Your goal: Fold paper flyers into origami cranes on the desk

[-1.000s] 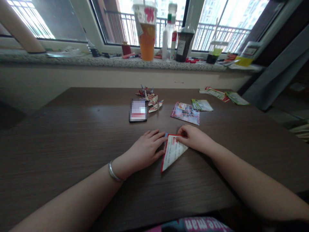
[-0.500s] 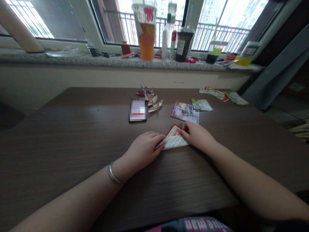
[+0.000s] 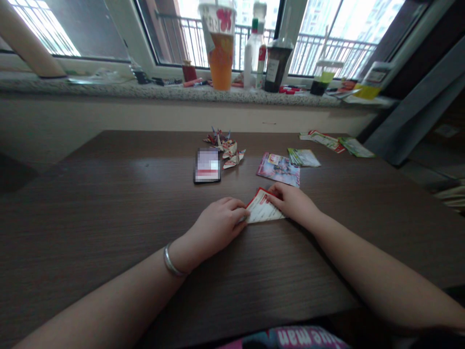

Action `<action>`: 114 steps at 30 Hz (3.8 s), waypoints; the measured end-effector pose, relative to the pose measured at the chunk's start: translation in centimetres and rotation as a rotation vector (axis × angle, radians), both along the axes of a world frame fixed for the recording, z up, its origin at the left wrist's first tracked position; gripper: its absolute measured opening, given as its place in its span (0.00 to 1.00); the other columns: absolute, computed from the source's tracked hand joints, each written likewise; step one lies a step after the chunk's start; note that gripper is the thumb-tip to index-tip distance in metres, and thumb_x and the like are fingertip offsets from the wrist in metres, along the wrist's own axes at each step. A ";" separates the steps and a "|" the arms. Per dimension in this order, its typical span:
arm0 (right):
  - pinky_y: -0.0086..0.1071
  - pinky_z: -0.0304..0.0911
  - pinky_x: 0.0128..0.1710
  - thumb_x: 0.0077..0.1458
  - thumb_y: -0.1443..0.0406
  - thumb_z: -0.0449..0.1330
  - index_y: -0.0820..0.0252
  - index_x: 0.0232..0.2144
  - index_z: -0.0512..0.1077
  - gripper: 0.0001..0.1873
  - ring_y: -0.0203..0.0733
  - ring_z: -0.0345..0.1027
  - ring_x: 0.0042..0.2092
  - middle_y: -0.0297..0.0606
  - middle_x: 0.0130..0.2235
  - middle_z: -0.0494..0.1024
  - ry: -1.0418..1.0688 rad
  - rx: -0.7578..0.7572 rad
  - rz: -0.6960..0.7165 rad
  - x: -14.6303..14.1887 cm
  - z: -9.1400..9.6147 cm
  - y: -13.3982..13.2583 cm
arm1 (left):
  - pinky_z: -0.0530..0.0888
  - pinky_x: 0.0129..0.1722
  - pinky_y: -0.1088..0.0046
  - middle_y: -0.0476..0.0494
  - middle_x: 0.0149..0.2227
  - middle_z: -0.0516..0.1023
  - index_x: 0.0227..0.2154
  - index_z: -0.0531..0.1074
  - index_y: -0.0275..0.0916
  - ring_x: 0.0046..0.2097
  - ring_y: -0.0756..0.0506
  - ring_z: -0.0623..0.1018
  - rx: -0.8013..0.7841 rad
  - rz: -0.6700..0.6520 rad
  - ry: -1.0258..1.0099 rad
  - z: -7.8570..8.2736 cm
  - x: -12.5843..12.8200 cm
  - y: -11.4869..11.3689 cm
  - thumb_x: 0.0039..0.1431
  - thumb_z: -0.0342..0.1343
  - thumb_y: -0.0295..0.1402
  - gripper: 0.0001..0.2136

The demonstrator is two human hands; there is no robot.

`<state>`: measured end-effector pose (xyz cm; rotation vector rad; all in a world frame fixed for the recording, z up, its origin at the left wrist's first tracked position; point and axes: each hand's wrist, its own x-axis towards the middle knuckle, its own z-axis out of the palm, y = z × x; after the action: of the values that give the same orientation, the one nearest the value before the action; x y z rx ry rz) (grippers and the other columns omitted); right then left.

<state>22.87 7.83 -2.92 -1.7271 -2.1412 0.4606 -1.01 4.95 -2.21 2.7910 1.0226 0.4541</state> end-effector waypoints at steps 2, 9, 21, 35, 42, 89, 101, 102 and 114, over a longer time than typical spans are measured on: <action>0.29 0.55 0.27 0.58 0.59 0.57 0.57 0.33 0.71 0.08 0.37 0.65 0.28 0.35 0.30 0.76 -0.037 0.029 0.011 -0.1 0.0 0.1 | 0.73 0.48 0.62 0.42 0.46 0.75 0.42 0.75 0.41 0.47 0.42 0.74 0.002 0.002 0.008 0.1 0.0 0.0 0.63 0.52 0.32 0.08; 0.29 0.57 0.30 0.55 0.63 0.59 0.58 0.44 0.70 0.13 0.38 0.68 0.31 0.36 0.32 0.78 -0.061 0.030 0.005 -0.2 0.1 0.1 | 0.71 0.55 0.61 0.42 0.54 0.73 0.44 0.72 0.38 0.55 0.41 0.72 0.033 -0.061 0.030 0.0 0.2 0.0 0.64 0.49 0.30 0.10; 0.34 0.64 0.40 0.61 0.61 0.54 0.48 0.49 0.75 0.16 0.43 0.71 0.41 0.38 0.40 0.77 -0.177 0.065 0.134 -0.2 -0.2 0.1 | 0.70 0.55 0.57 0.40 0.55 0.73 0.50 0.71 0.41 0.57 0.39 0.70 0.060 -0.110 0.054 -0.2 -0.3 -0.1 0.65 0.48 0.28 0.14; 0.37 0.65 0.41 0.61 0.62 0.52 0.52 0.49 0.74 0.17 0.48 0.71 0.43 0.43 0.44 0.76 -0.265 0.081 -0.001 0.9 -0.3 0.9 | 0.73 0.52 0.60 0.38 0.51 0.75 0.51 0.70 0.34 0.51 0.40 0.74 0.123 -0.042 0.132 -0.2 -0.7 0.5 0.64 0.48 0.29 0.15; 0.38 0.66 0.41 0.62 0.59 0.52 0.52 0.51 0.72 0.18 0.49 0.72 0.45 0.44 0.47 0.75 -0.310 0.078 -0.062 1.4 0.1 1.0 | 0.74 0.49 0.61 0.40 0.48 0.76 0.49 0.73 0.36 0.47 0.42 0.75 0.081 -0.017 0.154 0.1 -0.8 0.4 0.65 0.47 0.32 0.14; 0.42 0.67 0.47 0.57 0.67 0.56 0.56 0.47 0.72 0.14 0.45 0.72 0.47 0.41 0.47 0.77 0.148 0.377 0.119 -0.1 0.8 -0.7 | 0.66 0.58 0.65 0.38 0.56 0.71 0.55 0.66 0.34 0.58 0.42 0.70 -0.008 -0.017 0.026 -1.0 -0.6 0.7 0.62 0.52 0.33 0.19; 0.43 0.66 0.49 0.55 0.71 0.56 0.59 0.45 0.72 0.15 0.47 0.71 0.47 0.44 0.46 0.77 0.000 0.229 0.112 -0.4 -1.8 1.7 | 0.61 0.61 0.64 0.38 0.64 0.61 0.65 0.51 0.40 0.64 0.42 0.61 -0.099 -0.075 0.092 -1.1 -1.4 0.7 0.64 0.51 0.39 0.28; 0.43 0.66 0.49 0.55 0.71 0.56 0.60 0.46 0.71 0.15 0.47 0.71 0.47 0.44 0.46 0.77 -0.016 0.222 0.104 -0.4 -1.8 1.8 | 0.61 0.61 0.64 0.38 0.64 0.61 0.64 0.53 0.40 0.64 0.42 0.62 -0.098 -0.067 0.098 -1.1 -1.2 0.7 0.64 0.51 0.38 0.28; 0.37 0.65 0.41 0.60 0.68 0.53 0.54 0.42 0.74 0.11 0.45 0.69 0.43 0.41 0.42 0.75 -0.194 0.219 0.150 -0.4 -1.4 2.4 | 0.63 0.60 0.62 0.38 0.60 0.66 0.60 0.60 0.38 0.61 0.40 0.65 -0.110 0.014 -0.002 -1.0 -0.7 0.1 0.62 0.53 0.37 0.24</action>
<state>22.45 10.19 -4.31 -1.5517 -2.3669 0.0928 -1.70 5.05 -3.22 2.6881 1.0351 0.3900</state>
